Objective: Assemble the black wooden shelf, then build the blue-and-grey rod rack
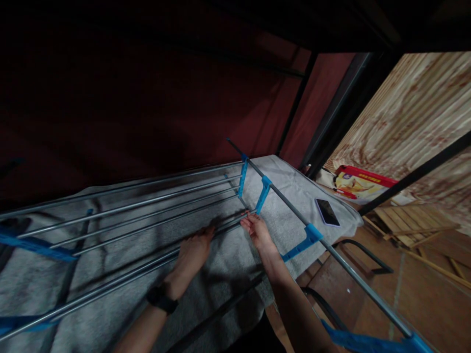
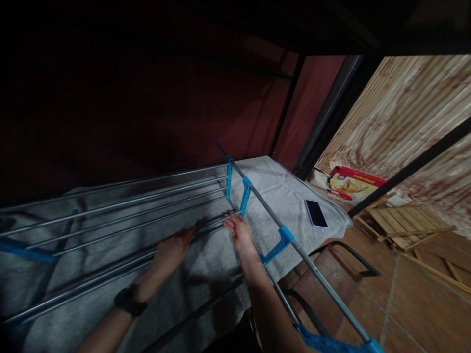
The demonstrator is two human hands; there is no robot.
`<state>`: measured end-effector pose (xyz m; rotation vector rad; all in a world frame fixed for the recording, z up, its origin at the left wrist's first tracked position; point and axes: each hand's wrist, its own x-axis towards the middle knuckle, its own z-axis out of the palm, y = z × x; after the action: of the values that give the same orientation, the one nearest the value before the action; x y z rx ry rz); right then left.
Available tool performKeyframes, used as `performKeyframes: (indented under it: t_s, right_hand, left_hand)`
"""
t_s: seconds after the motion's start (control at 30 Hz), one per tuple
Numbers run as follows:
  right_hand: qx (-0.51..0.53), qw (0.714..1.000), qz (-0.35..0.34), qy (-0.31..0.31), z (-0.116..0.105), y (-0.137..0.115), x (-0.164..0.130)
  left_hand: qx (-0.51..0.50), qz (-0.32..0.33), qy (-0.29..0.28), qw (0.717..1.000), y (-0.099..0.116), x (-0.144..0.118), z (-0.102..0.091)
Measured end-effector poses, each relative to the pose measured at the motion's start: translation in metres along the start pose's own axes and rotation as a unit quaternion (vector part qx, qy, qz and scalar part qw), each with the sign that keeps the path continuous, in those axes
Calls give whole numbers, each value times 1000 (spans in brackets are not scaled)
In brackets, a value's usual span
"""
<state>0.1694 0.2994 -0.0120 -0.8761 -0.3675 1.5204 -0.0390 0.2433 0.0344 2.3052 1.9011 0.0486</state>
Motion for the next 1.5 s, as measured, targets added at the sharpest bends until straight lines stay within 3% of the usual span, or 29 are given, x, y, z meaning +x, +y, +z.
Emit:
performKeyframes:
  t_s: [0.3, 0.6, 0.7, 0.8, 0.93, 1.0, 1.17, 1.5]
  right_hand:
    - [-3, 1000, 11, 3, -2, -1, 1]
    - [-22, 1000, 1, -1, -3, -7, 1]
    - [-72, 997, -11, 0, -6, -6, 1]
    - [-201, 976, -69, 41, -16, -5, -1]
    - [-378, 878, -252, 150, -35, -7, 0]
    - [-422, 845, -294, 146, -40, -10, 4]
    - [-425, 861, -271, 71, -38, -14, 16]
    - [-427, 860, -273, 56, -32, -18, 8]
  left_hand:
    - [-25, 21, 20, 999, -2, 5, 3]
    - [-42, -11, 38, 998, 5, 9, -1]
    - [-41, -15, 29, 999, 8, 12, -2]
    - [-32, -13, 24, 999, 11, 13, -4]
    - [-39, -17, 35, 998, 15, 13, -7]
    - [-39, -16, 37, 998, 18, 13, -8]
    - [-22, 6, 49, 999, 26, 17, -7]
    - [-19, 18, 79, 996, 29, 22, -3]
